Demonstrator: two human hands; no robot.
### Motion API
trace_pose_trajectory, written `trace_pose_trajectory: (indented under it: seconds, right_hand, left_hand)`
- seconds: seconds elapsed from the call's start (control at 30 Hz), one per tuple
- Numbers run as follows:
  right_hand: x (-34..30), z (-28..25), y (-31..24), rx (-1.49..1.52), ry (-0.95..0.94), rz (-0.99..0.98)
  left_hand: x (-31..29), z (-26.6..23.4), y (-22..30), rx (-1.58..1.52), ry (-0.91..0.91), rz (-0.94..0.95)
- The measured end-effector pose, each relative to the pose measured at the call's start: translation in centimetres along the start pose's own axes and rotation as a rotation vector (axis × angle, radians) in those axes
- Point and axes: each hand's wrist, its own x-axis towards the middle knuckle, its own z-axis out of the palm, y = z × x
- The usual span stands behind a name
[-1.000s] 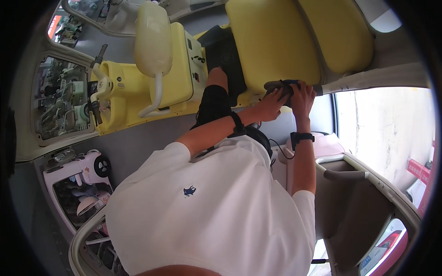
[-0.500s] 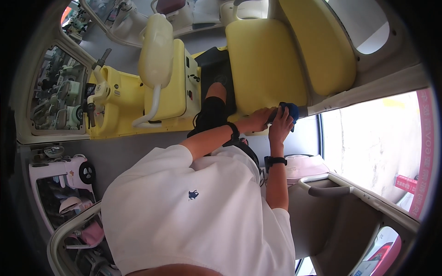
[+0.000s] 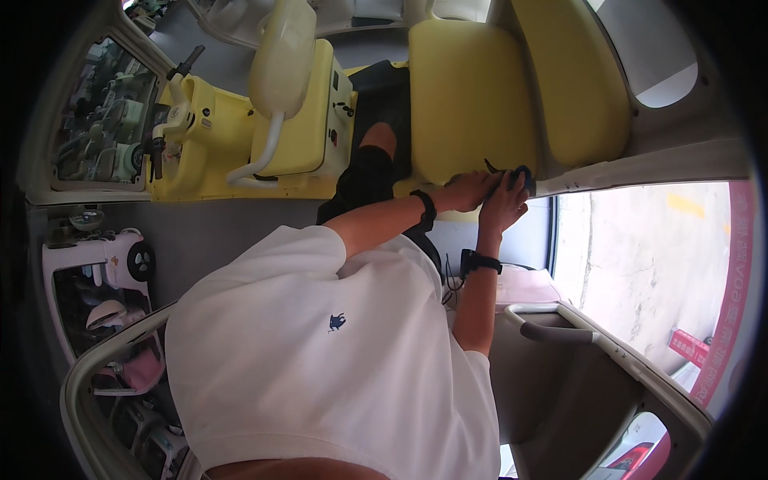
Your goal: Wiping down the yellow seats and surrounding panels of an electric shuttle vehicle with a cloth.
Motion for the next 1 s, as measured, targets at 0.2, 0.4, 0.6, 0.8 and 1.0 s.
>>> trace_pose_trajectory:
  seconds: [0.2,0.4,0.6,0.8,1.0]
  right_hand:
    - [-3.2,1.0,-1.7,-0.297,-0.072,-0.273]
    - [-1.9,0.3,0.3,-0.162,-0.026,-0.396]
    - [0.5,-1.1,0.5,-0.097,-0.15,-0.241]
    - [-0.1,0.6,-2.4,-0.038,-0.118,-0.141]
    - [-2.2,0.6,-4.0,0.346,-0.088,-0.276]
  left_hand:
    - [-1.5,-1.4,-0.3,-0.09,-0.217,-0.101]
    - [-2.1,0.1,0.9,0.136,0.07,-0.064]
    - [-2.4,-0.9,1.4,0.058,-0.076,-0.2]
    - [-2.7,-1.8,-1.0,-0.069,-0.004,-0.038]
    - [-1.6,-5.3,-2.1,-0.229,-0.197,-0.102]
